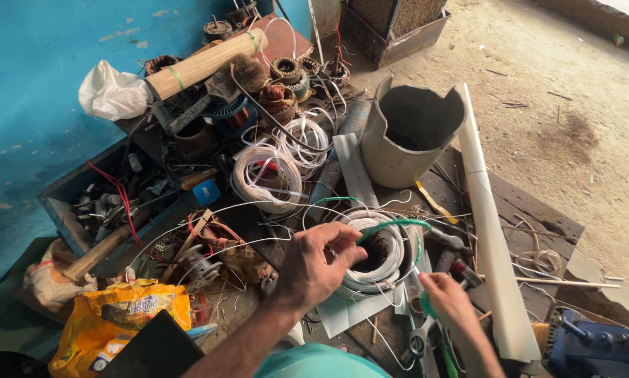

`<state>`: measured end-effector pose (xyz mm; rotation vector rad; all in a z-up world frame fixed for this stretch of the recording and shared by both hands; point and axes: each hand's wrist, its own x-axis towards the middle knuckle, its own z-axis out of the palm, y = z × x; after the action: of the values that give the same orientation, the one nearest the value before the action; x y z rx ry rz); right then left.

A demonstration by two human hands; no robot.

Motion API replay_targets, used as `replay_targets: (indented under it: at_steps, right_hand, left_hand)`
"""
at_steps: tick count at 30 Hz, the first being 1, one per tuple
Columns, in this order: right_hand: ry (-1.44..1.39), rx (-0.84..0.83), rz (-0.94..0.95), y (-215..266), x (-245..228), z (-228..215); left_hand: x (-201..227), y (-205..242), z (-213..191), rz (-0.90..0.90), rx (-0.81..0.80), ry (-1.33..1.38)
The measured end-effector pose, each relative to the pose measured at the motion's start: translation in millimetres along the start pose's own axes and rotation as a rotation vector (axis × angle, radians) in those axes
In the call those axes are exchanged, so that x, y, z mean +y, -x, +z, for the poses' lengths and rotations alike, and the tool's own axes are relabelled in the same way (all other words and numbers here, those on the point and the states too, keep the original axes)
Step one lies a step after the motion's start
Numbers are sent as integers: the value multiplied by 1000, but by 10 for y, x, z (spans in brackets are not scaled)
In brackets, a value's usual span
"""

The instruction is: The person wraps a white wire with yellow and green electrical tape. They use scissors to cut the tape and continue wrapping the wire with green tape.

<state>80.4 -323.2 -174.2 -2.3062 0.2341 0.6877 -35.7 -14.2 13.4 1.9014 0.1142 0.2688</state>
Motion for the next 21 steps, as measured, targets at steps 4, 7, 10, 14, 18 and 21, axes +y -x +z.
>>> replay_targets:
  at_steps: [4, 7, 10, 14, 18, 21]
  right_hand:
    - [355, 16, -282, 60, -46, 40]
    - [144, 280, -365, 326, -380, -146]
    - [-597, 205, -610, 624, -907, -378]
    - [-446, 223, -856, 977, -1631, -476]
    - [-116, 348, -940, 1170, -2083, -456]
    - [65, 473, -834, 1282, -2134, -426]
  left_hand:
    - [-101, -133, 11, 28, 175, -43]
    - [-156, -195, 4, 35, 242, -48]
    - [-192, -216, 31, 75, 234, -99]
    - [-207, -280, 43, 216, 213, -169]
    - [-200, -312, -7, 368, 159, -165]
    - [-174, -337, -41, 372, 86, -174]
